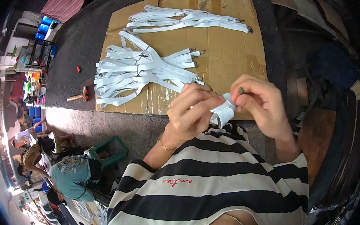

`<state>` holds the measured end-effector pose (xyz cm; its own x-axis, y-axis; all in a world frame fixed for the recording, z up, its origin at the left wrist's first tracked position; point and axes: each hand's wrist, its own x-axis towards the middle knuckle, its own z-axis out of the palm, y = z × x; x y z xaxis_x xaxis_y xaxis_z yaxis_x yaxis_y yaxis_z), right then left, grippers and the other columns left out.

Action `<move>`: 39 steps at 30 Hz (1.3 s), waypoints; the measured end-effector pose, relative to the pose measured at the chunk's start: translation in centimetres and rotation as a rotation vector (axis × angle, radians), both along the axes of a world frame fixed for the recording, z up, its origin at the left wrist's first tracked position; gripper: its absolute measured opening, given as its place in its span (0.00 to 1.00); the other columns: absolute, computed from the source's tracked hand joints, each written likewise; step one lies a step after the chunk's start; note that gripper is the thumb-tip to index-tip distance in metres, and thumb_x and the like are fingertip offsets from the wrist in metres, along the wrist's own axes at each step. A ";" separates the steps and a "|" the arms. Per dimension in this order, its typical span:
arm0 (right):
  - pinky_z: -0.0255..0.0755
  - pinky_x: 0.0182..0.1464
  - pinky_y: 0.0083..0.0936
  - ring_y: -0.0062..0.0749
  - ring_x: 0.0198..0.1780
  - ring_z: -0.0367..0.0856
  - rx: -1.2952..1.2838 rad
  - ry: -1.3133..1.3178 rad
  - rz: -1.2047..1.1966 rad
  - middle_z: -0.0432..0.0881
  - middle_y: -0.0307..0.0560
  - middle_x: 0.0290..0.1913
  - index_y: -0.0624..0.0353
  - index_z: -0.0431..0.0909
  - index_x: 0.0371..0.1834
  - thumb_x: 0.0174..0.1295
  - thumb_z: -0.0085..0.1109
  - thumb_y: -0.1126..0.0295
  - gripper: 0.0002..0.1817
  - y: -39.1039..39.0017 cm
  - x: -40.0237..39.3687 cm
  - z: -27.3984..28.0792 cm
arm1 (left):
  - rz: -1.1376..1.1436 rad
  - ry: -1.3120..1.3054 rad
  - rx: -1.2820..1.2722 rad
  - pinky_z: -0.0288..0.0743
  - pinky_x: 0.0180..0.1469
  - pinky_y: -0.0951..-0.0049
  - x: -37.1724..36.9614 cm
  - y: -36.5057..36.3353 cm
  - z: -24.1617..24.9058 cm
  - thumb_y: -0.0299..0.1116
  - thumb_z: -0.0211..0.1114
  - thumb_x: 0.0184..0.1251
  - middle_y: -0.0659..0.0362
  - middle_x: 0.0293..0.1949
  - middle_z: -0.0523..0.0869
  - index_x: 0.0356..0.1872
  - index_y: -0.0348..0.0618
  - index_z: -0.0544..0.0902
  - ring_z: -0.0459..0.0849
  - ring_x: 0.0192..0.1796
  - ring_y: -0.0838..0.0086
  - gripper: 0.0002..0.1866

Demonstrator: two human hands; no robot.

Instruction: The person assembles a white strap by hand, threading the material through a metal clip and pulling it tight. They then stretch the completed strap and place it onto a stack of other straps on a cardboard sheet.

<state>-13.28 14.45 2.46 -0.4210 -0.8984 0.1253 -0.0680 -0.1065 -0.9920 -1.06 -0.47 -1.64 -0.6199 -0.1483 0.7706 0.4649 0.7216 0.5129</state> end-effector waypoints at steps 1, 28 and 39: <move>0.69 0.38 0.21 0.26 0.33 0.75 0.000 -0.001 0.001 0.76 0.46 0.32 0.70 0.74 0.32 0.57 0.55 0.81 0.03 0.1 -0.1 0.0 | 0.001 -0.001 0.000 0.72 0.34 0.70 0.0 0.0 0.0 0.14 0.62 0.34 0.54 0.27 0.80 0.33 0.34 0.81 0.81 0.31 0.62 0.17; 0.72 0.29 0.23 0.29 0.30 0.78 -0.389 0.546 -0.341 0.77 0.51 0.32 0.69 0.78 0.33 0.48 0.61 0.84 0.08 1.4 1.6 0.3 | 0.115 0.129 -0.102 0.79 0.37 0.67 0.5 1.1 1.9 0.18 0.62 0.33 0.52 0.33 0.82 0.34 0.32 0.83 0.82 0.36 0.58 0.18; 0.72 0.36 0.15 0.20 0.35 0.75 -0.231 0.018 -0.280 0.74 0.46 0.37 0.68 0.74 0.36 0.52 0.63 0.84 0.10 1.3 4.1 -0.2 | 0.118 0.139 -0.219 0.77 0.34 0.68 0.4 1.6 1.5 0.19 0.66 0.28 0.52 0.36 0.82 0.37 0.33 0.84 0.81 0.36 0.58 0.23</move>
<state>-9.17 15.77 2.24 -0.6424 -0.6956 0.3215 -0.1435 -0.3029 -0.9422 -0.69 1.09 -0.14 -0.4947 -0.0338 0.8684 0.4261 0.8615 0.2762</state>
